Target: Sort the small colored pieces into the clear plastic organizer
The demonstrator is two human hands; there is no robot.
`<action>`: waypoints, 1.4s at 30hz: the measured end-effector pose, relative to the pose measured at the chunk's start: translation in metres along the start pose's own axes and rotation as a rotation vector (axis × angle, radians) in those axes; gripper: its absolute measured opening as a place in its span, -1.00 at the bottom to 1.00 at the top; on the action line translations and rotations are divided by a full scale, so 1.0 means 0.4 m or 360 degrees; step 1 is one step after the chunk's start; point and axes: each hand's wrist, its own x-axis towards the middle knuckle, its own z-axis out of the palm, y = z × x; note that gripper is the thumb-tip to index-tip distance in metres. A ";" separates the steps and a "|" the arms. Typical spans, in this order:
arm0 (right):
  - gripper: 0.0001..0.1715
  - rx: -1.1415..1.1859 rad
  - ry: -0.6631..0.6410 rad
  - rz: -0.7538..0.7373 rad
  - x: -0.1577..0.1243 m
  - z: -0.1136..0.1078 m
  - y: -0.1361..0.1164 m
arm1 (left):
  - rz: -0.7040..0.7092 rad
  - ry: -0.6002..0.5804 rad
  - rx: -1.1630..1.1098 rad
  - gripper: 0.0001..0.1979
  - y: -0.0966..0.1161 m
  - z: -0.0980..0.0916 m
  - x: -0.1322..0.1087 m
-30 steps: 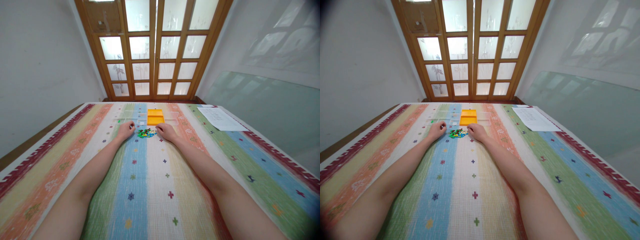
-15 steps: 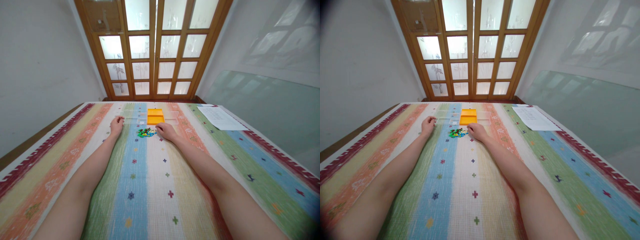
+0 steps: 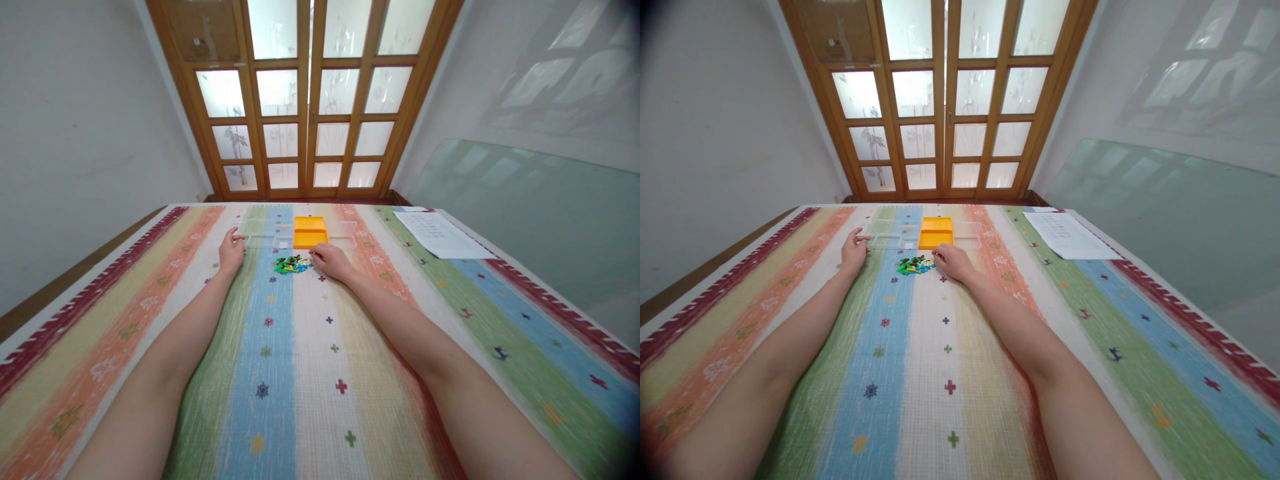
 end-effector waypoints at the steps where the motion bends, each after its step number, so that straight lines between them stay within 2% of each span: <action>1: -0.70 0.0002 0.0004 -0.0020 0.001 0.003 0.000 | 0.0027 -0.0027 0.0052 -0.44 0.005 0.001 -0.004; 5: -0.58 0.0032 -0.0020 -0.0198 0.004 0.022 -0.002 | 0.0215 -0.0188 0.0236 -0.55 0.026 0.008 -0.023; 11: -0.59 0.0037 -0.0090 -0.0422 0.014 0.053 0.000 | 0.0624 -0.0458 0.0451 -0.64 0.058 0.033 -0.064; 17: -0.63 0.0086 -0.0112 -0.0549 0.027 0.054 -0.004 | 0.0921 -0.0712 0.0528 -0.71 0.092 0.058 -0.108; 29: -0.65 0.0001 -0.0099 -0.0468 0.021 0.059 -0.012 | 0.1005 -0.0761 0.0593 -0.71 0.105 0.056 -0.119; 36: -0.66 0.0056 0.0099 -0.0370 0.013 0.040 0.001 | 0.1059 -0.0823 0.0636 -0.71 0.116 0.050 -0.124; 42: -0.73 0.0079 0.0163 -0.0293 0.010 0.032 0.011 | 0.1075 -0.0888 0.0625 -0.71 0.122 0.050 -0.127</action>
